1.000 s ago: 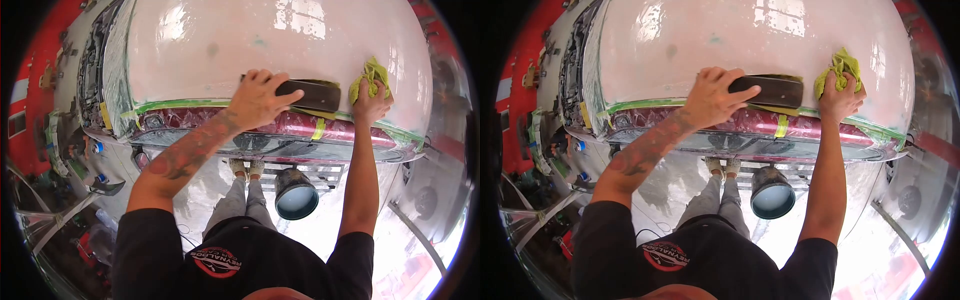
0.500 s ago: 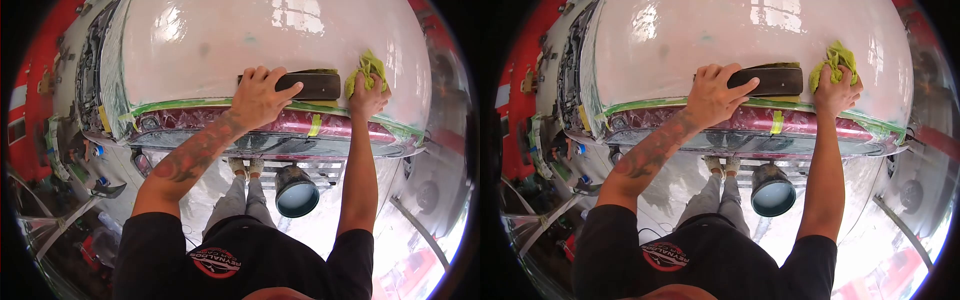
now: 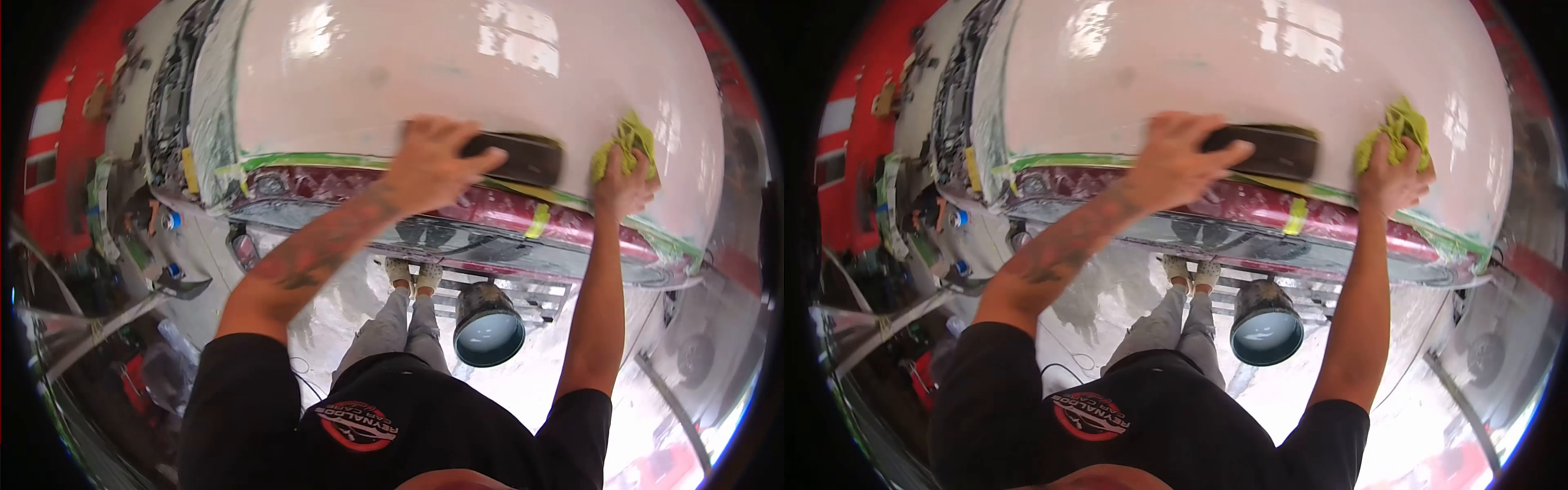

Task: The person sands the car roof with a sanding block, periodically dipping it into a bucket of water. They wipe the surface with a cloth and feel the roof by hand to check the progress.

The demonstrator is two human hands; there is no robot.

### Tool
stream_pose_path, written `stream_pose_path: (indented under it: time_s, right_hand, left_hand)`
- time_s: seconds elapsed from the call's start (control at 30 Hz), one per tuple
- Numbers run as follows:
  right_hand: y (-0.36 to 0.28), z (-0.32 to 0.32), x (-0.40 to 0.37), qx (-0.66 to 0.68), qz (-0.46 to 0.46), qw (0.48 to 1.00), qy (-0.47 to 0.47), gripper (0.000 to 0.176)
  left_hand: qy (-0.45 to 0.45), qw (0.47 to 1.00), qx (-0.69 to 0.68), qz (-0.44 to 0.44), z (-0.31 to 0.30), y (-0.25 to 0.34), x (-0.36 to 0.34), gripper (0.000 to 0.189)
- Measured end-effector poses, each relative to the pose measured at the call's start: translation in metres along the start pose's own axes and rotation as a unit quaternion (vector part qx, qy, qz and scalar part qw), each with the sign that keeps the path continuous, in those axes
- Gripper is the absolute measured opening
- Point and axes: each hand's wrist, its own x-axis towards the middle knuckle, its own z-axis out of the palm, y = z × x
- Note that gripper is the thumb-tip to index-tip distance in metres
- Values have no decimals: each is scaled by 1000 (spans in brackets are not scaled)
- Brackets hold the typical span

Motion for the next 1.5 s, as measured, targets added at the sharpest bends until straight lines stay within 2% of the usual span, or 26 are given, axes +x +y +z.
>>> stream_pose_path:
  time_s: [0.03, 0.13, 0.23, 0.33, 0.4, 0.47, 0.6, 0.67, 0.7, 0.77, 0.8, 0.83, 0.87, 0.9, 0.93, 1.0, 1.07, 1.13, 1.17, 1.27, 1.33, 1.37, 1.43, 1.47, 1.5]
  right_hand:
    - [6, 3, 2, 2, -11, 1000, 2, 47]
    - [10, 3, 3, 15, -28, 999, 0, 49]
    - [11, 3, 4, 24, -28, 999, 1, 49]
    - [8, 5, 3, 13, -9, 1000, -1, 49]
    - [6, 5, 2, 0, -3, 1000, 0, 50]
    - [4, 7, 3, -9, -4, 1000, 0, 50]
    - [20, 12, 9, -6, -17, 1000, 4, 51]
    - [21, 12, 9, 14, -49, 998, 23, 51]
    - [19, 8, 9, 14, -34, 999, 5, 50]
    - [21, 9, 10, 16, -35, 999, 6, 50]
    - [21, 11, 10, 19, -31, 999, 8, 49]
    - [18, 11, 10, 18, -31, 999, 8, 49]
    - [14, 9, 8, 14, -22, 1000, 7, 49]
    - [12, 7, 7, 9, -11, 1000, 7, 49]
    - [13, 7, 8, 6, -11, 1000, 8, 49]
    - [14, 11, 8, -14, -13, 1000, 16, 48]
    - [20, 14, 11, -7, -22, 1000, 17, 48]
    - [20, 12, 10, -1, -34, 999, 14, 48]
    - [20, 11, 10, 10, -36, 999, 13, 48]
    - [23, 8, 9, 14, -42, 999, 13, 48]
    - [18, 8, 10, 17, -41, 999, 19, 47]
    - [15, 7, 9, 12, -36, 999, 22, 47]
    - [11, 7, 5, -2, -24, 1000, 19, 46]
    - [12, 8, 6, -6, -19, 1000, 22, 46]
    - [14, 9, 5, -19, -18, 999, 20, 47]
  left_hand:
    - [9, 1000, -7, 11, 14, 10, 13, 53]
    - [3, 999, -30, 25, 5, -6, 0, 52]
    - [2, 1000, 5, 8, -40, -68, -66, 51]
    - [38, 991, 45, -119, -81, -149, -143, 49]
    - [44, 985, 49, -161, -89, -148, -146, 48]
    - [83, 983, 74, -148, -73, -133, -130, 44]
    - [1, 999, -11, 52, -31, -54, -48, 56]
    - [5, 999, -16, 47, -36, -62, -53, 57]
    - [4, 998, -32, 53, -37, -68, -55, 58]
    - [5, 999, 20, -32, -66, -107, -93, 56]
    - [19, 994, 28, -108, -77, -135, -117, 52]
    - [67, 979, 15, -190, -84, -161, -142, 49]
    - [99, 967, 47, -228, -92, -189, -163, 49]
    - [142, 943, 71, -294, -91, -189, -163, 51]
    - [142, 943, 68, -293, -81, -184, -159, 51]
    - [180, 906, 113, -365, -61, -146, -123, 52]
    - [86, 972, 60, -208, -48, -101, -91, 51]
    - [53, 990, 24, -130, -49, -77, -80, 50]
    - [67, 987, 63, -131, -51, -90, -86, 51]
    - [133, 958, 95, -236, -64, -161, -113, 50]
    - [182, 910, 138, -345, -75, -229, -145, 42]
    - [195, 872, 180, -412, -84, -231, -144, 42]
    - [186, 861, 210, -424, -64, -216, -132, 43]
    - [177, 848, 236, -440, -55, -188, -113, 44]
    - [161, 872, 189, -421, -47, -150, -90, 43]
